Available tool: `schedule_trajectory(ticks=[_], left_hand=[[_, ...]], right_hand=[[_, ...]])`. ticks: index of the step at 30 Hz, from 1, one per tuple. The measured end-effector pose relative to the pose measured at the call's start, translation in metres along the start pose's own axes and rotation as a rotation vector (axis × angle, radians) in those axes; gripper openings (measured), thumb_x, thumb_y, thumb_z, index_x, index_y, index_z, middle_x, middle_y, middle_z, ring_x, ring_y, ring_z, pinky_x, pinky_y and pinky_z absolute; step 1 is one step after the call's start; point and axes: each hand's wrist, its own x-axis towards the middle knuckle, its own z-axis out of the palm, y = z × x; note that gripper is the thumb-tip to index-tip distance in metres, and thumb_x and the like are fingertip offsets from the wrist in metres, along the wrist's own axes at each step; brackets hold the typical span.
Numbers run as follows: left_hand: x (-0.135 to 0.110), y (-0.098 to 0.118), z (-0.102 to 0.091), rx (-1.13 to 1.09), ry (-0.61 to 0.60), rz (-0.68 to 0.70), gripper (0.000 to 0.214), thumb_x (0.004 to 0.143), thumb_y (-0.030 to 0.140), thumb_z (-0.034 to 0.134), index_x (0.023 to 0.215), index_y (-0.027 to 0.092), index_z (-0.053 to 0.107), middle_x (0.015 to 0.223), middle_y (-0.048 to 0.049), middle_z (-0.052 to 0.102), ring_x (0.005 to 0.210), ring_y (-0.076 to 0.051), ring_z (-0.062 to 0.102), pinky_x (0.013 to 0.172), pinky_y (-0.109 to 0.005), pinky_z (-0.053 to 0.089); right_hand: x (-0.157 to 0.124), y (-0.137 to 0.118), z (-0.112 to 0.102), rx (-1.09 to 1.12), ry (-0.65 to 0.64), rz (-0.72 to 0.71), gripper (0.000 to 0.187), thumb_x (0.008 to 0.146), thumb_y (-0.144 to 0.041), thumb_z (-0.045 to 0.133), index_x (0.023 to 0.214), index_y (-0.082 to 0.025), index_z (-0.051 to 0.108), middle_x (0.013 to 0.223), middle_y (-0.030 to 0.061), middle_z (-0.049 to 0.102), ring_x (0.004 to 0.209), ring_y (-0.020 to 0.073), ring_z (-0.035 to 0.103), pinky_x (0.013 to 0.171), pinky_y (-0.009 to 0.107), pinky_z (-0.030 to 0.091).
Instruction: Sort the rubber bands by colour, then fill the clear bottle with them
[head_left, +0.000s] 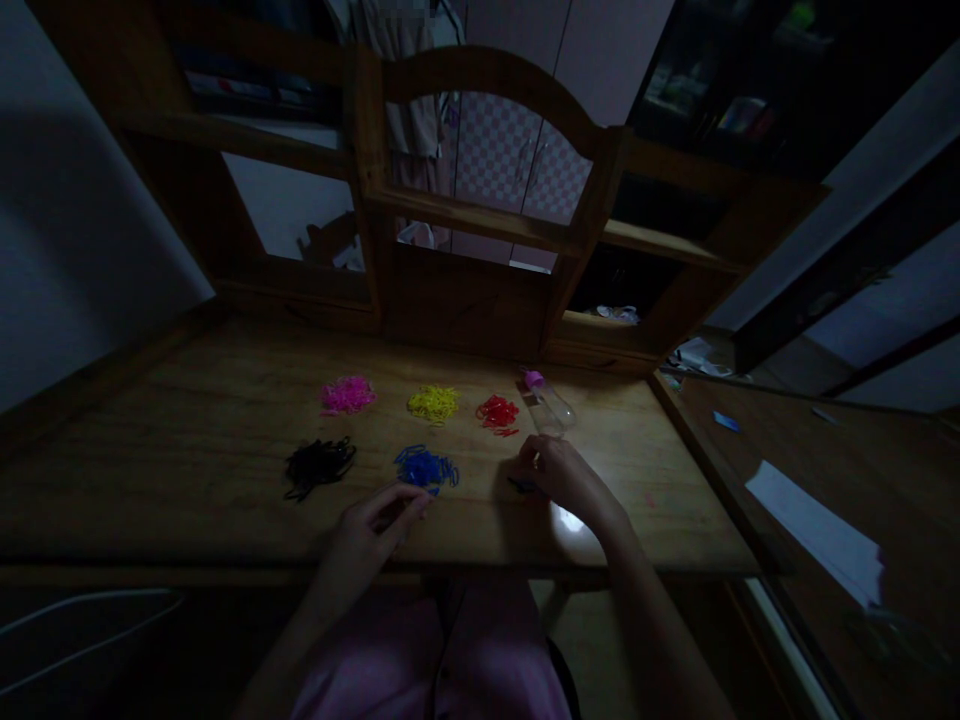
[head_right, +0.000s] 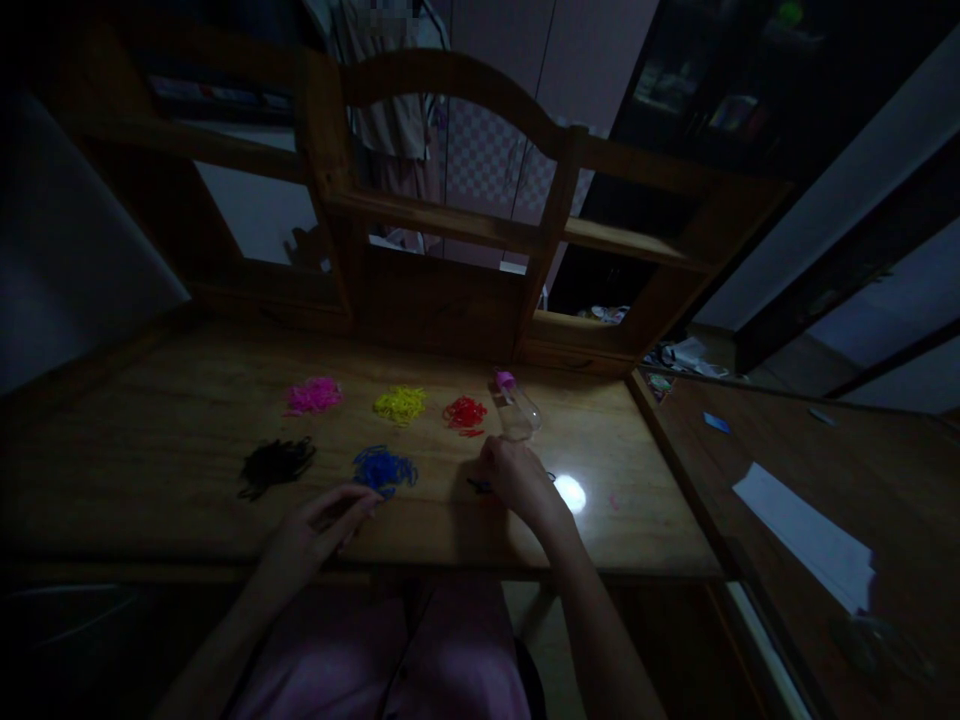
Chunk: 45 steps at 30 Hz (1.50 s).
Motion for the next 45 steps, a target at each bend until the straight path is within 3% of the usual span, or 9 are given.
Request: schedule_trajectory(ticks=[7, 17, 21, 26, 33, 45], left_hand=[[0.0, 0.003, 0.0, 0.03, -0.013, -0.009, 0.029, 0.085, 0.047, 0.056, 0.092, 0.021, 0.066, 0.081, -0.0008, 0.068, 0.068, -0.014, 0.061, 0.059, -0.019, 0.045], [-0.001, 0.001, 0.0, 0.008, -0.022, -0.02, 0.029, 0.086, 0.047, 0.055, 0.093, 0.021, 0.065, 0.083, -0.001, 0.068, 0.068, -0.013, 0.06, 0.055, -0.018, 0.042], [0.0, 0.0, 0.0, 0.017, -0.028, -0.023, 0.029, 0.086, 0.047, 0.056, 0.092, 0.021, 0.065, 0.082, -0.0013, 0.068, 0.067, -0.013, 0.06, 0.053, -0.018, 0.042], [0.0, 0.0, 0.0, 0.021, -0.01, -0.017, 0.029, 0.085, 0.047, 0.056, 0.093, 0.021, 0.066, 0.081, -0.0013, 0.069, 0.065, -0.013, 0.059, 0.053, -0.018, 0.043], [0.001, -0.003, 0.001, 0.018, -0.009, -0.02, 0.029, 0.085, 0.047, 0.056, 0.092, 0.021, 0.066, 0.08, -0.0014, 0.068, 0.067, -0.014, 0.061, 0.055, -0.018, 0.043], [0.0, 0.001, 0.001, 0.025, 0.002, -0.024, 0.029, 0.084, 0.047, 0.058, 0.09, 0.021, 0.067, 0.079, -0.0015, 0.069, 0.068, -0.014, 0.062, 0.058, -0.019, 0.046]], right_hand=[[-0.013, -0.003, 0.005, -0.06, -0.005, -0.003, 0.014, 0.079, -0.006, 0.056, 0.085, -0.018, 0.062, 0.082, 0.0046, 0.065, 0.072, 0.0151, 0.059, 0.061, 0.023, 0.037], [-0.021, 0.001, -0.011, 0.13, 0.001, 0.01, 0.01, 0.086, -0.021, 0.059, 0.083, -0.019, 0.068, 0.08, 0.0034, 0.067, 0.069, 0.0142, 0.06, 0.062, 0.024, 0.042], [-0.024, 0.006, -0.016, 0.222, 0.011, 0.096, 0.016, 0.084, -0.024, 0.061, 0.098, -0.02, 0.068, 0.08, 0.0016, 0.07, 0.065, 0.0132, 0.06, 0.057, 0.022, 0.042], [-0.029, 0.012, -0.021, 0.296, 0.036, 0.068, 0.033, 0.083, -0.022, 0.06, 0.116, -0.021, 0.06, 0.083, 0.0007, 0.071, 0.065, 0.0124, 0.061, 0.058, 0.022, 0.043], [-0.047, 0.018, -0.028, 0.209, -0.014, 0.031, 0.017, 0.085, -0.022, 0.057, 0.099, -0.02, 0.066, 0.079, 0.001, 0.068, 0.063, 0.0126, 0.057, 0.057, 0.022, 0.042], [-0.043, 0.013, -0.009, -0.009, -0.071, 0.008, 0.013, 0.084, -0.015, 0.057, 0.089, -0.021, 0.066, 0.09, 0.0021, 0.063, 0.072, 0.0133, 0.059, 0.064, 0.023, 0.042]])
